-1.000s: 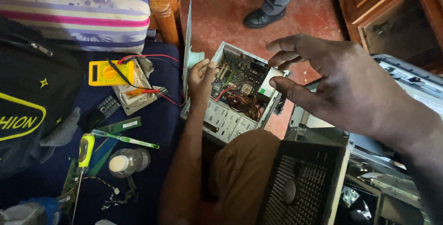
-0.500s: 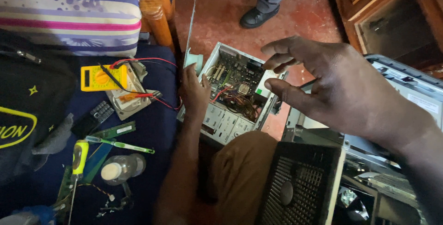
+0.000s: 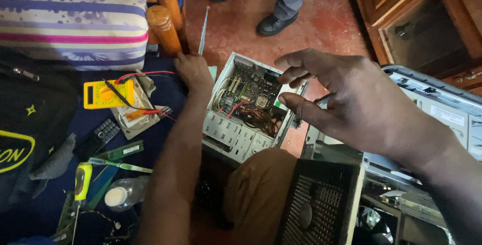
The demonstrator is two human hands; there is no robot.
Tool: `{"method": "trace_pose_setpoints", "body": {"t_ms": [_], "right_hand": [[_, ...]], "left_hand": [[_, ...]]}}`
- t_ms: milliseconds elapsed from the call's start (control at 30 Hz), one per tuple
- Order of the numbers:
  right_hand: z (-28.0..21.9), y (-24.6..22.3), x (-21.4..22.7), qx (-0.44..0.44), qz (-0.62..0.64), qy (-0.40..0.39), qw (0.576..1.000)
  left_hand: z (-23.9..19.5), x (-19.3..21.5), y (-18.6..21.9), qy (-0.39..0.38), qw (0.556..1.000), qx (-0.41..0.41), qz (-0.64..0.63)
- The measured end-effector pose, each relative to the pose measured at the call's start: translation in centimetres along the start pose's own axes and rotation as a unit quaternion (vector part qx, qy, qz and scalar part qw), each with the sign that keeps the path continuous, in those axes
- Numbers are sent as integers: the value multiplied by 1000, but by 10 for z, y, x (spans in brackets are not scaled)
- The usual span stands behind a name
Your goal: The person installs a motherboard into a computer case, connecting various cables to the board. They then remove a power supply unit from the case and place it on the floor before returning to the motherboard to continue connecting cables.
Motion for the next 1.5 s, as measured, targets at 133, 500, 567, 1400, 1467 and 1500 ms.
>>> {"method": "trace_pose_setpoints", "body": {"t_ms": [133, 500, 567, 1400, 1467, 1500], "right_hand": [[1, 4, -1, -19, -1, -5, 1000], [0, 11, 2, 13, -16, -2, 1000], [-1, 16, 2, 3, -16, -3, 1000], [11, 32, -17, -23, -115, 21, 993], [13, 31, -14, -26, -120, 24, 992], [13, 26, -14, -3, -116, 19, 993]], "left_hand": [[25, -41, 9, -101, 992, -44, -64], [28, -32, 8, 63, 992, 103, -32], [5, 4, 8, 133, 981, 139, -10], [-183, -107, 138, -307, 884, -276, -219], [-181, -105, 128, -289, 888, -243, -262], [-183, -104, 127, -302, 881, -239, -276]]}}
Point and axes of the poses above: each hand's wrist, its own z-axis towards the middle knuckle, its own x-axis out of the back of the hand, y = z × x, the point moved 8 cm from there along z, towards the middle knuckle, and after that the axes turned 13 degrees about z, right-handed, at the moved point
